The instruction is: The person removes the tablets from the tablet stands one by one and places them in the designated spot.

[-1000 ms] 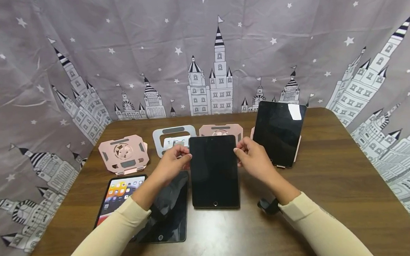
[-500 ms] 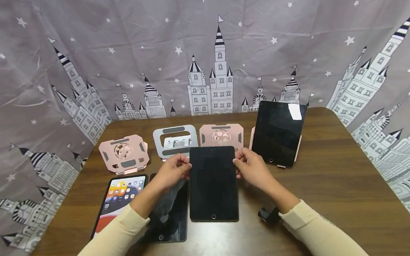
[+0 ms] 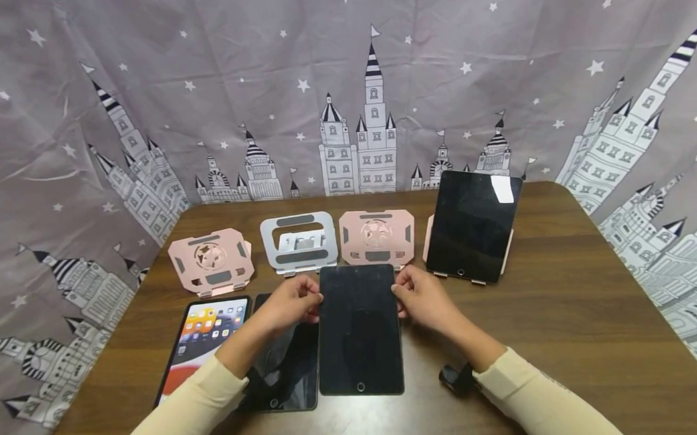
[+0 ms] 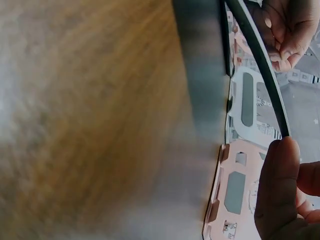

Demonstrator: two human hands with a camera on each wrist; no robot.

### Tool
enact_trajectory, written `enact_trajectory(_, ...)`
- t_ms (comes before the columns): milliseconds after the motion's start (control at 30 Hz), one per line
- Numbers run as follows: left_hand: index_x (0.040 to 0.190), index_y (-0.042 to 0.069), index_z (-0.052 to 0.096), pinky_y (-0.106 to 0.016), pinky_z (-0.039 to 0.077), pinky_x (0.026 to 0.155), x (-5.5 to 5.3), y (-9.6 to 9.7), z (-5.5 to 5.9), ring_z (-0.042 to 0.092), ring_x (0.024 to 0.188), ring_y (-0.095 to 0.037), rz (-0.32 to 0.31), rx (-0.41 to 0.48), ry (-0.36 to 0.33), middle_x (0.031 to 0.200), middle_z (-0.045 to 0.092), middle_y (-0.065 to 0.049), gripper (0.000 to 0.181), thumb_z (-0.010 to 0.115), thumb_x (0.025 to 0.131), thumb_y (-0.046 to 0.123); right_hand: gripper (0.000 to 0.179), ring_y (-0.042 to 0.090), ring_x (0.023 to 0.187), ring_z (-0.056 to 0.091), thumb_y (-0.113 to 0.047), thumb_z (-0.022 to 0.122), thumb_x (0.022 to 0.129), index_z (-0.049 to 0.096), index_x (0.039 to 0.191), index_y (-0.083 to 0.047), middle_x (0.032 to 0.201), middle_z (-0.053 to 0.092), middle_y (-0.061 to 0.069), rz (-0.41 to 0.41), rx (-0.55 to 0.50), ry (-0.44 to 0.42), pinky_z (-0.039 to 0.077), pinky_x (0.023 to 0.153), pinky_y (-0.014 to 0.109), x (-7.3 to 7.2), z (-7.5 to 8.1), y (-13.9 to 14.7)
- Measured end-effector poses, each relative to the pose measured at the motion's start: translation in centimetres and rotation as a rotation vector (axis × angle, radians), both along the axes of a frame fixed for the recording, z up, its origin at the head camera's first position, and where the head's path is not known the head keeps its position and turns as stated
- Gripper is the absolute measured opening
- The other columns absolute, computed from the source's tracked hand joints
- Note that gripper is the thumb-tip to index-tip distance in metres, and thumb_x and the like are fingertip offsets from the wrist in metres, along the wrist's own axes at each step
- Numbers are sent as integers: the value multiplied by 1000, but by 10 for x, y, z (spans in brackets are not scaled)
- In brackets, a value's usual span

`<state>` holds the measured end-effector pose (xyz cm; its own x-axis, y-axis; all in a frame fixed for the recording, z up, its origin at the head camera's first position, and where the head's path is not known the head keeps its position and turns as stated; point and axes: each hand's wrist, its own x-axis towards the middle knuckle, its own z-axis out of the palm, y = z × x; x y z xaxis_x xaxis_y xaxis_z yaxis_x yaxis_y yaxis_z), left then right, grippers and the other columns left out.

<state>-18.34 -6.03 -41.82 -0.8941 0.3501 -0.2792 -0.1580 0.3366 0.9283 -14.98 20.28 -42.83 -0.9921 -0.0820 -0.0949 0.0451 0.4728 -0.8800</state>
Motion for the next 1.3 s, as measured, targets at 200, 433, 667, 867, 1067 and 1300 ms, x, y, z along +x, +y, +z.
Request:
enact_trajectory(200,97,-4,48,-31,54,57,0,-2,-3,56,63,-19,-22,-32,-22,79,51,-12,9,52,91,3,8,22,53,60,-8,55,90,52,89,-1,63,56,9,-3,54,-17,49,48,31,3,-1,-3)
enact_trajectory(433,91,-1,50,-30,54,56,-1,-2,-8,57,58,-18,-44,-87,-1,74,53,-11,6,53,88,3,8,20,50,58,-7,55,90,52,87,-1,61,56,9,14,77,-36,49,47,29,1,-5,-5)
enact_trajectory(667,87,1,53,-29,52,52,0,-1,-13,57,56,-16,-58,-219,116,70,55,-9,5,55,86,5,9,17,50,58,-8,56,90,53,85,-1,63,56,8,41,111,-67,50,47,29,-4,-9,-5)
enact_trajectory(867,84,3,53,-28,48,50,-2,1,-13,55,54,-16,-89,-325,169,68,55,-7,6,56,87,8,10,17,51,56,-8,56,90,53,82,-3,63,56,7,60,159,-93,47,47,29,-9,-11,-4)
enact_trajectory(1067,79,4,53,-27,45,47,-6,2,-14,53,53,-15,-121,-379,175,64,54,-5,9,57,86,8,13,14,51,56,-9,57,89,52,77,-4,62,55,5,92,209,-78,47,47,29,-13,-13,-4)
enact_trajectory(1300,73,4,53,-24,45,45,-7,3,-12,53,52,-14,-125,-404,142,63,54,-6,13,61,83,5,15,13,51,56,-8,60,87,53,74,-4,60,53,4,93,224,-101,47,47,27,-17,-17,-4)
